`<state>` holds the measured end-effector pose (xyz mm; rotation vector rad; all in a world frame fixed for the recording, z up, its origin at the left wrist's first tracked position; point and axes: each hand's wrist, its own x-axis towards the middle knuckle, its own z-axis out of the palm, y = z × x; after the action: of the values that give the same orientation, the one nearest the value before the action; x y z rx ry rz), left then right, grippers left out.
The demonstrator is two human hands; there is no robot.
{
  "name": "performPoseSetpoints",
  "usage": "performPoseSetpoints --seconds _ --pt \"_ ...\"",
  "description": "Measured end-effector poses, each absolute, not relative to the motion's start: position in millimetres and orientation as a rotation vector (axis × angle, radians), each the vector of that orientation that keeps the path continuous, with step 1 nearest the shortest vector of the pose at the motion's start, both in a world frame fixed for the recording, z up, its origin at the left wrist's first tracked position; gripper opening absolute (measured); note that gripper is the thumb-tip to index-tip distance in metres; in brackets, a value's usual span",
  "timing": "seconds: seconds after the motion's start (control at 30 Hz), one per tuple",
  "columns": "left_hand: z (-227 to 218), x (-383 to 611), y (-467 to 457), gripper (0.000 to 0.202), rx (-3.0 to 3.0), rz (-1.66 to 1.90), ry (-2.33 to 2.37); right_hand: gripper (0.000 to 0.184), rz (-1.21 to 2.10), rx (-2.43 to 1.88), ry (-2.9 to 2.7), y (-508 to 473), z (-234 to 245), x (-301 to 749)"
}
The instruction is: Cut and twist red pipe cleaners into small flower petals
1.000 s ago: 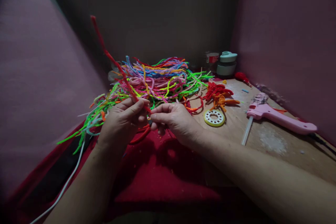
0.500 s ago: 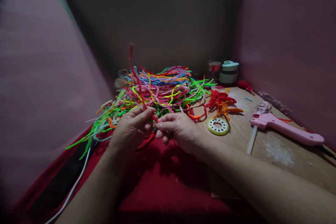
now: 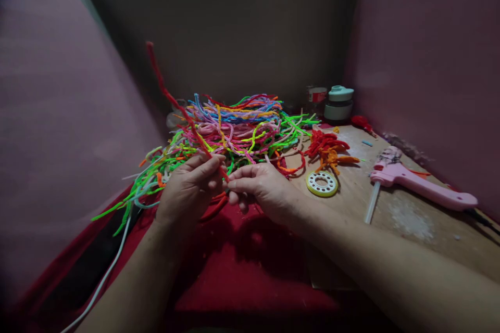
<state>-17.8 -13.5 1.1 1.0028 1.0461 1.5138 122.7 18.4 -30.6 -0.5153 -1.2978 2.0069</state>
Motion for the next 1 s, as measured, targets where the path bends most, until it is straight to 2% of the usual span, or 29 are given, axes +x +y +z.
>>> performPoseSetpoints --seconds 0.17,0.43,0.67,0.8,0.9,1.0 --pt "2.1 -19.7 -11.6 0.014 0.911 1.553 0.978 0.016 2.02 -0.553 -1.328 18.3 -29.0 122.6" --pt "2.4 -26.9 -6.9 0.021 0.85 1.702 0.91 0.015 1.794 -0.711 -1.663 20.1 -17.7 126.1" --pt "7.8 -48.3 1.0 0.014 0.759 1.9 0.834 0.004 1.391 -0.825 -1.916 27.0 -18.3 128.5" --pt "14.9 -56.8 1.2 0.011 0.573 2.073 0.849 0.003 1.314 -0.796 -1.542 35.5 -16.4 130.9" --pt "20.9 -53.8 -0.9 0.018 0.453 2.136 0.835 0.014 1.451 -0.636 -1.019 42.5 -15.7 132.8" --pt "23.2 -45.3 -3.0 0.021 0.407 2.123 0.792 0.019 1.634 -0.575 -0.836 42.8 -19.2 130.9"
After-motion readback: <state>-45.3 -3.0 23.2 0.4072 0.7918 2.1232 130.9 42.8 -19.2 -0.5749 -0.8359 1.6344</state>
